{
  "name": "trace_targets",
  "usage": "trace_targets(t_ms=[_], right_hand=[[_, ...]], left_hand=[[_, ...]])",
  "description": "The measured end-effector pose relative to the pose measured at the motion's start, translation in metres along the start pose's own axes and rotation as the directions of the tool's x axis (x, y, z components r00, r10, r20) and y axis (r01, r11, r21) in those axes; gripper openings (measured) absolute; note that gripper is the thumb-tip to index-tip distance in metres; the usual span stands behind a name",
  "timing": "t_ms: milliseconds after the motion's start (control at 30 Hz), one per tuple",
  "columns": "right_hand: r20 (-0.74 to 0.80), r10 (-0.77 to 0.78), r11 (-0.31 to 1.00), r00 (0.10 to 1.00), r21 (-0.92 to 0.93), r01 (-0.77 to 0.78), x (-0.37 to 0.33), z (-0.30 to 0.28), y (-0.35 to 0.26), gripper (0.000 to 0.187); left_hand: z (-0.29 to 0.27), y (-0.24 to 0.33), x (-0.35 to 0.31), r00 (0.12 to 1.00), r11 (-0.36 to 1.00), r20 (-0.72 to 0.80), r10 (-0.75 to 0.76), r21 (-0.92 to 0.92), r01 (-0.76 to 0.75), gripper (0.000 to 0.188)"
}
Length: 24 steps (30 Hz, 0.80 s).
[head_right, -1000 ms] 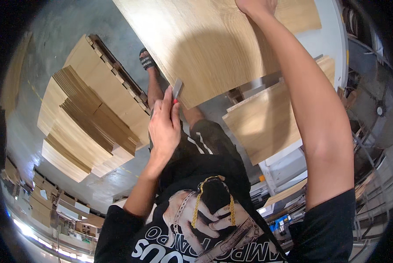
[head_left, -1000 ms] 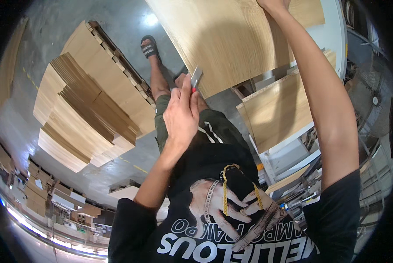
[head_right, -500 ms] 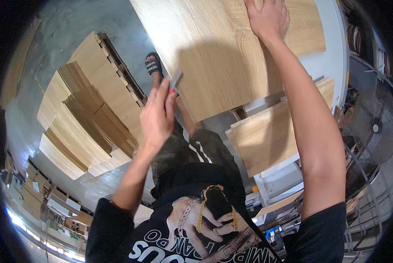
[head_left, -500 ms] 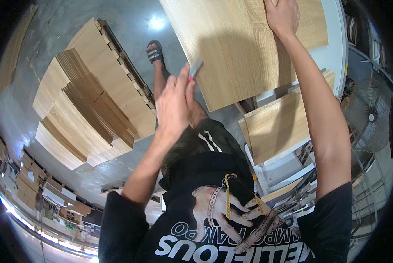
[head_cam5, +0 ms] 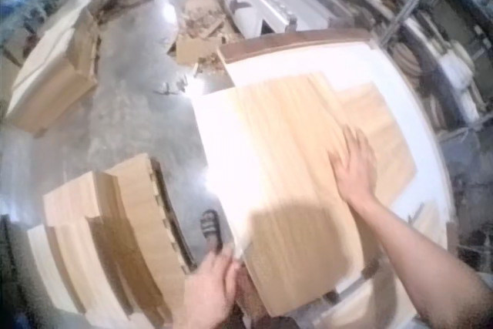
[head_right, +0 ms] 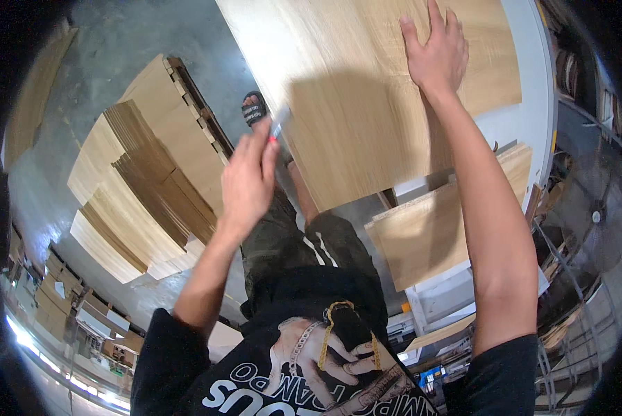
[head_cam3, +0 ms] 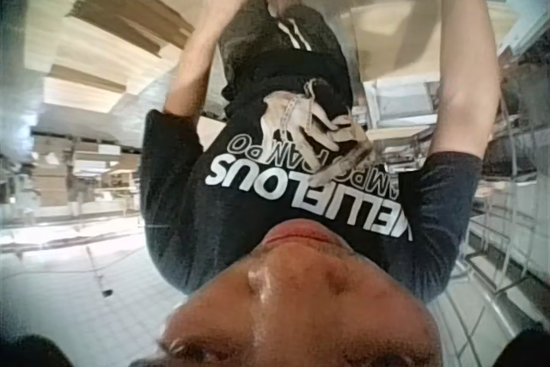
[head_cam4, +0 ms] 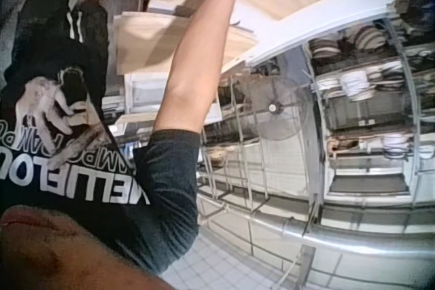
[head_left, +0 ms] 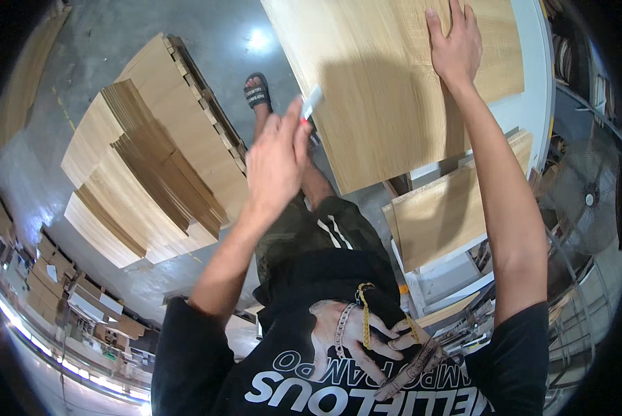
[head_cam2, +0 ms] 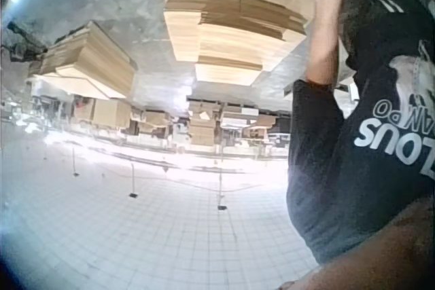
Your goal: Trimming the edges of wooden furniture panels using a utility knife.
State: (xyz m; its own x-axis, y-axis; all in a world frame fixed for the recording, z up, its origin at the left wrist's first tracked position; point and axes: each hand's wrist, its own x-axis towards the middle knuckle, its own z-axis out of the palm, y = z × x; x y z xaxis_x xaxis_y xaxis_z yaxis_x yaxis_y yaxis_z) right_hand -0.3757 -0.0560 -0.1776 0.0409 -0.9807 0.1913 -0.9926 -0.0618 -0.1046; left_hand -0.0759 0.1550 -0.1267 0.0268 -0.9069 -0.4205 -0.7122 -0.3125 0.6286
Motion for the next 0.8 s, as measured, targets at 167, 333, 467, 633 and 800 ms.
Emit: trace_targets(t_ms=[167,333,467,633,800], right_hand=[[-0.009,0.008,0.997,1.000,0.073,-0.008,0.003,0.003,0.004,0.074],[-0.015,-0.017,0.999,1.000,0.049,0.018,0.005,0.002,0.004,0.074],[-0.011,-0.013,0.997,1.000,0.077,0.014,0.006,-0.004,0.000,0.073],[0.017,0.000,0.999,1.000,0.042,-0.001,0.007,-0.005,-0.003,0.070],[0.048,0.023,0.998,0.999,0.061,-0.026,0.007,-0.010,-0.011,0.068]], left_hand=[[-0.042,-0.007,0.076,0.989,0.996,-0.143,0.049,-0.064,-0.059,0.040],[-0.031,-0.003,0.028,0.999,1.000,0.038,0.003,0.011,-0.004,0.041],[-0.042,0.000,0.047,0.999,0.999,0.050,0.015,0.034,-0.016,0.042],[-0.094,-0.009,0.156,0.996,1.000,-0.094,0.007,-0.009,-0.008,0.042],[-0.110,-0.019,0.175,0.989,0.995,-0.107,0.104,0.015,-0.103,0.045]])
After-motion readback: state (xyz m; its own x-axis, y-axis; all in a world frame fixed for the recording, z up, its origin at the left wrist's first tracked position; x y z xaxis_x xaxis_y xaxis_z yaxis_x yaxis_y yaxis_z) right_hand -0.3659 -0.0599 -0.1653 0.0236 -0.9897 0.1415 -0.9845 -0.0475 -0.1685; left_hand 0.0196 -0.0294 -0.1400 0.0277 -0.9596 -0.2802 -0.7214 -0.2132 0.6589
